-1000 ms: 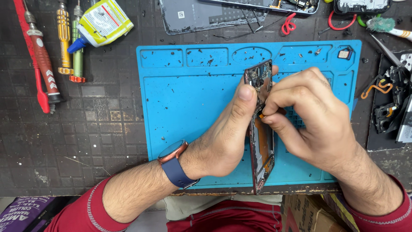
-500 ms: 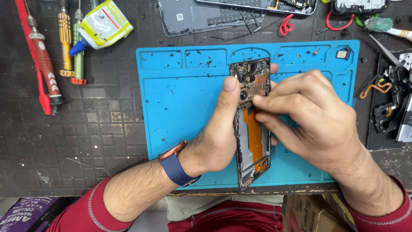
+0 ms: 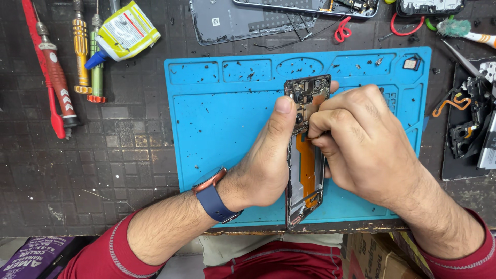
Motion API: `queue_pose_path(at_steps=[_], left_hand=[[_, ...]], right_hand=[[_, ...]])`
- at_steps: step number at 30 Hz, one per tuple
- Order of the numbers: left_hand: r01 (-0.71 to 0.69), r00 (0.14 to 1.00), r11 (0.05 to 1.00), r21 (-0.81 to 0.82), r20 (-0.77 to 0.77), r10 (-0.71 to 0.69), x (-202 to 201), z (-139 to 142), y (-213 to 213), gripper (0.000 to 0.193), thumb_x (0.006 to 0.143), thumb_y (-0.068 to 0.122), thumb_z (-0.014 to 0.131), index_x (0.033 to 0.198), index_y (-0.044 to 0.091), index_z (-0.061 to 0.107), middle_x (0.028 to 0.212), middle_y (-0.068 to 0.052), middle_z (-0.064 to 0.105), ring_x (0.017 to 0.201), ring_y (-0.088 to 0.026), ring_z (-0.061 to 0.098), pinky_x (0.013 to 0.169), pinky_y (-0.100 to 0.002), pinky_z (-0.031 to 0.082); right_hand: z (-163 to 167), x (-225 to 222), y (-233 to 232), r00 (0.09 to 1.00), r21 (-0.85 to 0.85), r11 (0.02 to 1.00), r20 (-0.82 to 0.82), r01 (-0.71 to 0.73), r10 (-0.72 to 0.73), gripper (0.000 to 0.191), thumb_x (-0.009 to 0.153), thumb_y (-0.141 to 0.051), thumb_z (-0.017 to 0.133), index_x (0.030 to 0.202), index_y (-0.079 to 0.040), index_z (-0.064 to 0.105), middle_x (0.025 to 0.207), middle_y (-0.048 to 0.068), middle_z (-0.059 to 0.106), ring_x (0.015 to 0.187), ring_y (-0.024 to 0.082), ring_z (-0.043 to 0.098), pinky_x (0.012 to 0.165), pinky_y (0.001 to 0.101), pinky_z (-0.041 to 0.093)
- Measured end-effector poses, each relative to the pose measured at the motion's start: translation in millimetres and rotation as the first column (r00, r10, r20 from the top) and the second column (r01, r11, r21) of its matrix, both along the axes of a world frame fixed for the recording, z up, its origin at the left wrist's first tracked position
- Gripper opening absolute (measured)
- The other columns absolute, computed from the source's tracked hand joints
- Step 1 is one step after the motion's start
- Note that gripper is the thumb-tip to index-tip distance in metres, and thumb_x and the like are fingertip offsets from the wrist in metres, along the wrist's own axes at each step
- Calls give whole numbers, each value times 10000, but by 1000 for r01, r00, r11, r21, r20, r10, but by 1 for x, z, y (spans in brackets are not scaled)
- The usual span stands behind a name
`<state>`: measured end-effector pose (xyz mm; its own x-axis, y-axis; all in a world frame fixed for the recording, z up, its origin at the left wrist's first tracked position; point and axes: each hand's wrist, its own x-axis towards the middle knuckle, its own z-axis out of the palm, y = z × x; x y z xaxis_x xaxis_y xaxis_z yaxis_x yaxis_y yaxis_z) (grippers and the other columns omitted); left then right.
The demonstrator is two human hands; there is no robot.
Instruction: The person holds an opened smartphone and works the battery out of its compartment, first peeling at the battery with their fingers, then using a metal pry tool and tweezers to lift and lever the battery and its attached flex cable free from the phone frame over a blue repair mat.
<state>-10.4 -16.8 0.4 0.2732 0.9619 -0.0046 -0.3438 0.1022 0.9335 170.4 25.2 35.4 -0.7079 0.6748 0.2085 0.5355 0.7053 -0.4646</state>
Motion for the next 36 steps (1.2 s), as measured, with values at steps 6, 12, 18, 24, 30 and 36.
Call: queue_pose_path(at_steps=[6, 12, 18, 24, 30, 36], left_hand=[[158, 892, 940, -304, 453, -4, 3, -5, 1, 684, 1138, 499, 177, 1587, 30, 393, 1527, -113, 499, 1422, -209, 482, 1227, -378, 419], [-33, 997, 998, -58, 69, 37, -2, -4, -1, 672, 1194, 517, 199, 1489, -18, 480, 1468, -133, 568, 1391, -208, 544, 1263, -365, 437], [-15, 997, 992, -129, 69, 24, 0, -1, 0, 690, 1176, 493, 180, 1515, -23, 489, 1468, -148, 581, 1381, -239, 552, 1222, -380, 436], [47, 999, 998, -52, 12, -46, -1, 2, 1, 722, 1162, 510, 146, 1574, -27, 396, 1573, -172, 497, 1493, -270, 468, 1300, -383, 343], [60, 998, 998, -34, 11, -60, -1, 2, 2, 733, 1167, 510, 129, 1585, -37, 381, 1609, -180, 463, 1545, -272, 418, 1329, -382, 301], [15, 1000, 1000, -27, 0, -15, -2, 0, 2, 714, 1183, 499, 146, 1549, -40, 438, 1563, -171, 523, 1508, -271, 475, 1317, -384, 348]], right_hand=[[4, -6, -1, 990, 1, 999, -131, 52, -51, 352, 808, 4, 806, 1078, -32, 582, 1023, 92, 646, 954, 303, 619, 850, 422, 486], [7, -8, -2, 980, 17, 996, -179, 92, -88, 398, 761, -66, 886, 1111, -37, 698, 974, 83, 666, 921, 258, 644, 815, 394, 484], [4, -7, -6, 962, -55, 993, -245, 106, -117, 308, 787, -85, 890, 1037, -78, 711, 997, 52, 660, 944, 213, 637, 840, 358, 468], [0, -4, -8, 967, -51, 990, -213, 130, -138, 267, 810, -72, 882, 998, -93, 695, 1011, 46, 654, 939, 219, 607, 856, 372, 436], [-3, -2, -9, 981, -40, 997, -179, 68, -74, 251, 863, -26, 808, 1019, -91, 622, 1053, 42, 614, 1007, 253, 570, 921, 413, 430], [-4, -5, -9, 987, 11, 1000, -159, 14, -12, 218, 879, -50, 763, 1026, -86, 605, 1071, 42, 601, 1020, 284, 544, 960, 454, 406]])
